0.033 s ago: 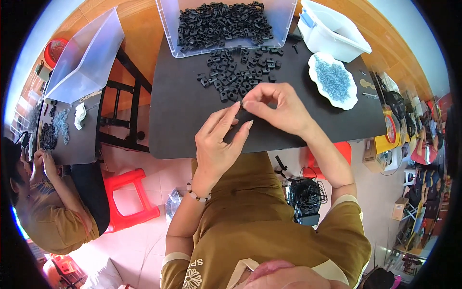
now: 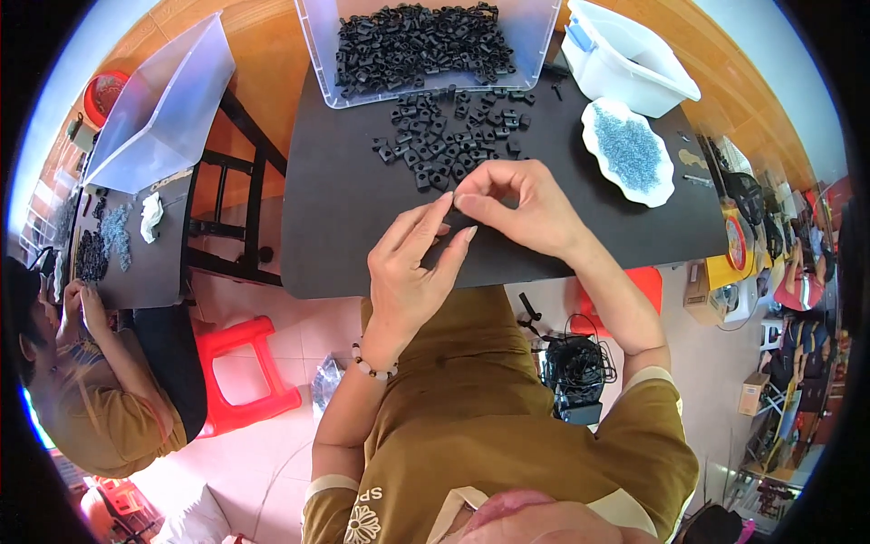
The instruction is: The person sorts and inspects small black plastic components by hand at a workbench.
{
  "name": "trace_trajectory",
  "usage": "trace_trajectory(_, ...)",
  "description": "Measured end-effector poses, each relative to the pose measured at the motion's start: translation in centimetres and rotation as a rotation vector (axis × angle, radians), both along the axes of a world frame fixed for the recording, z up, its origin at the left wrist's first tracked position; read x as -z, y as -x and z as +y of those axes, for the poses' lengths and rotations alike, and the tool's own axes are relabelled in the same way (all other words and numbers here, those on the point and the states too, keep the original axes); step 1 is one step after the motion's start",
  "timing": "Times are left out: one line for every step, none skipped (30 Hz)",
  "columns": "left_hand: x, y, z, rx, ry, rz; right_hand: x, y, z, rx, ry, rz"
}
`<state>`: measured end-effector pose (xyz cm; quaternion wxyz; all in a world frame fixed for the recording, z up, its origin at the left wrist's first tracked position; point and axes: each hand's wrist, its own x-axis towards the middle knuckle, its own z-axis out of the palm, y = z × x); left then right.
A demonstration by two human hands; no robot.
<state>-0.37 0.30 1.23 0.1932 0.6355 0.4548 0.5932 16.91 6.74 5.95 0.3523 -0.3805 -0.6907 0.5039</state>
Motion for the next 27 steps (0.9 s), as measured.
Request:
trace_trajectory(0.1,0.1,0.0,0.000,0.001,0.001,0.4,0.1,-0.1,-0.007,0.039,-0.007)
trace_trajectory(0.3,0.2,0.1,-0.017,-0.016,0.017,0.4,0.1,-0.2,-0.008,0.039,-0.007)
trace_trajectory(0.4,0.3,0.1,-0.033,-0.032,0.033,0.4,0.1,-0.3,-0.016,0.090,-0.027)
trace_trajectory(0.6,0.4,0.1,-0.032,-0.033,0.032,0.4,0.1,-0.3,-0.021,0.141,-0.047)
trace_trajectory(0.7,0.4,0.2,-0.040,-0.036,0.057,0.6,-0.1,-0.4,-0.012,0.140,-0.049)
trace_trajectory(0.8,0.4,0.2,-0.047,-0.040,0.081,0.9,-0.2,-0.4,-0.012,0.133,-0.060)
trace_trajectory(0.8,0.4,0.2,-0.034,-0.041,0.078,1.1,-0.3,-0.5,-0.011,0.125,-0.070)
trace_trajectory(0.7,0.5,0.1,-0.041,-0.027,0.077,1.0,-0.5,-0.7,0.000,0.126,-0.073)
trace_trajectory(0.6,0.4,0.1,-0.046,-0.013,0.077,0.6,-0.6,-0.8,0.001,0.051,-0.093)
trace_trajectory(0.5,0.4,0.0,-0.034,-0.014,0.073,0.2,-0.9,-1.0,0.003,-0.023,-0.114)
trace_trajectory(0.4,0.4,0.0,-0.038,0.001,0.063,-0.2,-1.5,-1.0,0.064,-0.115,-0.186)
trace_trajectory(0.4,0.4,-0.1,-0.046,0.017,0.052,-0.6,-2.5,-0.7,0.121,-0.205,-0.260)
trace_trajectory(0.5,0.4,0.0,-0.040,0.029,0.028,-1.0,-3.8,-0.1,0.200,-0.278,-0.356)
trace_trajectory(0.3,0.4,-0.1,-0.034,0.029,0.027,-0.9,-5.6,0.8,0.290,-0.358,-0.416)
trace_trajectory(0.2,0.4,-0.1,-0.036,0.036,0.021,-1.1,-7.4,1.6,0.390,-0.336,-0.429)
trace_trajectory(0.1,0.4,-0.1,-0.037,0.042,0.013,-1.8,-9.3,2.3,0.480,-0.335,-0.526)
trace_trajectory(0.1,0.4,-0.1,-0.031,0.040,0.011,-1.2,-12.0,3.7,0.522,-0.484,-0.549)
trace_trajectory(0.1,0.4,0.0,-0.035,0.019,0.043,-1.1,-14.4,4.6,0.597,-0.478,-0.602)
trace_trajectory(0.2,0.4,0.0,-0.048,0.000,0.077,-1.6,-15.8,5.2,0.653,-0.508,-0.665)
trace_trajectory(0.2,0.4,0.0,-0.043,-0.002,0.075,-1.9,-17.0,5.9,0.658,-0.509,-0.668)
trace_trajectory(0.2,0.5,0.0,-0.046,-0.004,0.071,-2.3,-18.1,6.5,0.678,-0.475,-0.719)
trace_trajectory(0.2,0.5,-0.1,-0.050,-0.006,0.068,-2.5,-18.8,7.1,0.696,-0.441,-0.770)
trace_trajectory(0.2,0.5,0.0,-0.046,-0.008,0.072,-2.9,-18.9,7.7,0.711,-0.397,-0.791)
trace_trajectory(0.3,0.4,0.0,-0.048,-0.001,0.074,-2.6,-19.2,8.4,0.716,-0.396,-0.787)
trace_trajectory(0.4,0.4,0.1,-0.051,0.007,0.077,-2.0,-19.7,9.3,0.680,-0.423,-0.789)
trace_trajectory(0.3,0.4,0.0,-0.052,0.002,0.079,-2.0,-19.6,10.0,0.641,-0.453,-0.791)
trace_trajectory(0.2,0.4,0.0,-0.056,0.010,0.090,-1.9,-19.6,10.6,0.643,-0.456,-0.787)
